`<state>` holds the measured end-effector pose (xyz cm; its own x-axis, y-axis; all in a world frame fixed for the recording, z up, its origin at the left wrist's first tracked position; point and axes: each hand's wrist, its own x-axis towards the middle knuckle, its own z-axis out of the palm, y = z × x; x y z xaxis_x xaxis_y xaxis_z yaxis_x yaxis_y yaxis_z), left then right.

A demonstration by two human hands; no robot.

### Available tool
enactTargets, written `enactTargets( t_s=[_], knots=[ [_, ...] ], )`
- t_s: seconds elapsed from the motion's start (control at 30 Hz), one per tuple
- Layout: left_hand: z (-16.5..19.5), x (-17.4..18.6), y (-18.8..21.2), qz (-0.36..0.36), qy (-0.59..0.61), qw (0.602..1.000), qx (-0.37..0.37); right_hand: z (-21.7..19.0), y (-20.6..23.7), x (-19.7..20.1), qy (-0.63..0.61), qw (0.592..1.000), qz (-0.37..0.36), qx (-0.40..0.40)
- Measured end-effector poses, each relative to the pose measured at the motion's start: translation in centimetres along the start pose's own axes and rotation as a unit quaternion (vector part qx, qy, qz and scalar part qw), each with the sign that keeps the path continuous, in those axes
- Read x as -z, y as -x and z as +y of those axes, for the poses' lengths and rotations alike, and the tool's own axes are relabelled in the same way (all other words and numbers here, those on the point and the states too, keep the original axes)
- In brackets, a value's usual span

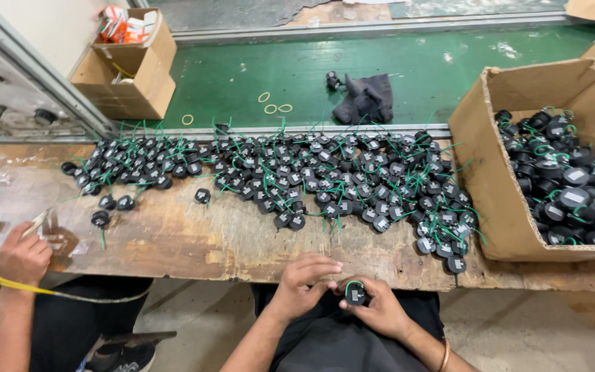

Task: The person picks up black power plugs with green wires one at a time from a pile on the workbench, handles and turns each plug in both hands, and places it in an arranged group on the bench. A second worker at the left side of the bench handles similar plugs and a yellow cable.

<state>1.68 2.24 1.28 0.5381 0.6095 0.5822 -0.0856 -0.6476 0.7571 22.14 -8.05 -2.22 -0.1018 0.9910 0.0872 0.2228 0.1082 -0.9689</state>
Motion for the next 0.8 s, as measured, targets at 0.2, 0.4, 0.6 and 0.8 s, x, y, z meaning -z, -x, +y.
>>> enactTargets(
  t_s=[0.2,0.4,0.6,0.8],
  knots=[
    [-0.2,-2.6,1.5,-0.004,0.046,0.999,0.010,0.8,-0.1,-0.6,0.046,0.998,0.005,-0.032],
    [-0.1,-3.8,2.3,0.016,0.169,0.961,0.218,1.0,0.1,-0.9,0.090,0.995,-0.012,0.029],
    [-2.4,0.4,0.9,0.061,0.054,0.995,0.058,-0.1,0.2,-0.4,0.081,0.989,-0.013,0.120],
    [-8.1,7.2,-3.0,0.324,-0.193,0.907,0.188,-1.0,0.0,-0.2,0.045,0.996,0.024,0.075]
  ],
)
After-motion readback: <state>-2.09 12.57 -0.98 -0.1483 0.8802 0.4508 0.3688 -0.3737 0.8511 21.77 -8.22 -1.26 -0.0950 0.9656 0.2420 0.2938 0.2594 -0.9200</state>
